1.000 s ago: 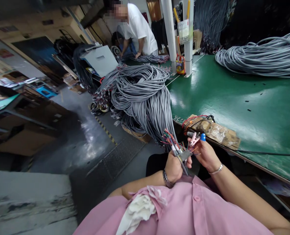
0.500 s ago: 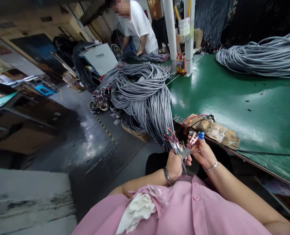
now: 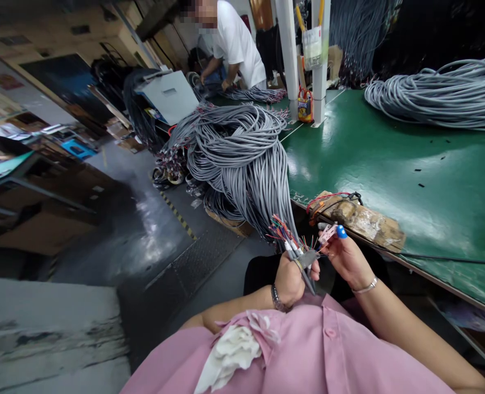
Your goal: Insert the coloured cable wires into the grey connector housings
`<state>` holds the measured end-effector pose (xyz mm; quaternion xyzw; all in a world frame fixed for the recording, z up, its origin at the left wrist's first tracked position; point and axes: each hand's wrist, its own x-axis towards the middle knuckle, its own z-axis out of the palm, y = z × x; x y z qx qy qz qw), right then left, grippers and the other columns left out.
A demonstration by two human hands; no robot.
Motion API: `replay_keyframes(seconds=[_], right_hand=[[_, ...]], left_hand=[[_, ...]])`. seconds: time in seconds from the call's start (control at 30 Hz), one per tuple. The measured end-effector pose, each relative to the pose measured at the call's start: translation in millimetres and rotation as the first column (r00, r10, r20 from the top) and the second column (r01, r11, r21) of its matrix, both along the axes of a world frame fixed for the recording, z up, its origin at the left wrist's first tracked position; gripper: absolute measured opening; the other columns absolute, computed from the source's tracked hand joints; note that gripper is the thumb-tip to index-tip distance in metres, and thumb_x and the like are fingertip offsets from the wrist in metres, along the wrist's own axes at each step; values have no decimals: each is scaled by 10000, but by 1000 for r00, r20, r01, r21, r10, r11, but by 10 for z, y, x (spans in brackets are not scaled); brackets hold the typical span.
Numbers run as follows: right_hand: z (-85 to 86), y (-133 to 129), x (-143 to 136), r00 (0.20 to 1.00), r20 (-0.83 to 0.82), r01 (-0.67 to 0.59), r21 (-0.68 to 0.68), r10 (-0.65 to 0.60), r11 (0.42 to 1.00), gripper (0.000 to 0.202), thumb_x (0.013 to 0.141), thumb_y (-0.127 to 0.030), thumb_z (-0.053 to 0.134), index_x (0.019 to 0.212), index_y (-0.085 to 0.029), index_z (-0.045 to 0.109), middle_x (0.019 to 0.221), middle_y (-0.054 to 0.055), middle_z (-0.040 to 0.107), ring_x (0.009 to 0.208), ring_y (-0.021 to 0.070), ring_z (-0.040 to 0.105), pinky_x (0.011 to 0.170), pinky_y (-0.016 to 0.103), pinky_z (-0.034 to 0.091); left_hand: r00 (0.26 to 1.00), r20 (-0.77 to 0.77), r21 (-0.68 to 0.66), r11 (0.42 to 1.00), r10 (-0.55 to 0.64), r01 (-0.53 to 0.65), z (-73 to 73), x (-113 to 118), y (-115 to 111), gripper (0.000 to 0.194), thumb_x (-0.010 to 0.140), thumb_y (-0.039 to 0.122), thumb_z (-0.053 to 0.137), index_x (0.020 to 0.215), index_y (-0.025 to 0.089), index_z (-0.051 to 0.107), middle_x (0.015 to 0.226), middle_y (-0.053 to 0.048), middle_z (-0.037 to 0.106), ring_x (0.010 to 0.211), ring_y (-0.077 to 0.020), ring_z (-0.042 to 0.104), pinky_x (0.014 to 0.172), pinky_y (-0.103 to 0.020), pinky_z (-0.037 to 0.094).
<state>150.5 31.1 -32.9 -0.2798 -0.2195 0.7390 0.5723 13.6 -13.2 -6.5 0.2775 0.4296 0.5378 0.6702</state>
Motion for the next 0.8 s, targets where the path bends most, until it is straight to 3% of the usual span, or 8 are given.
replay_keyframes(seconds=[0.17,0.47,0.67,0.8], right_hand=[[23,1,-32,1000,6,17,-24,-17,1000,229,789,-418,671,814,-192,697,782,23,679,644,123,560,567,235,446],[17,6,-35,998,-61,2,-96,-8,995,247,736,-408,727,879,-209,704,885,25,712,673,121,585,608,233,471],[8,16,30,993,-70,-102,-29,100,994,440,802,-607,551,881,-200,695,869,46,687,686,130,586,588,241,484],[42,32,66,996,55,-77,-7,77,997,298,830,-463,608,924,-192,690,792,30,654,660,118,557,573,225,473]], left_hand=[[1000,-5,8,1000,14,-14,-11,37,57,237,719,305,676,633,102,589,509,-24,588,385,-94,500,383,-201,375],[999,-49,1,1000,-8,8,-87,24,78,211,720,282,669,632,109,588,507,-22,586,376,-98,504,383,-202,361],[1000,-21,16,1000,-14,15,-52,-22,-5,223,717,304,681,642,112,594,507,-19,583,377,-100,500,392,-211,371],[1000,-10,20,1000,22,-22,-12,-38,-31,244,703,318,697,632,110,592,515,-21,582,393,-100,503,392,-210,368]])
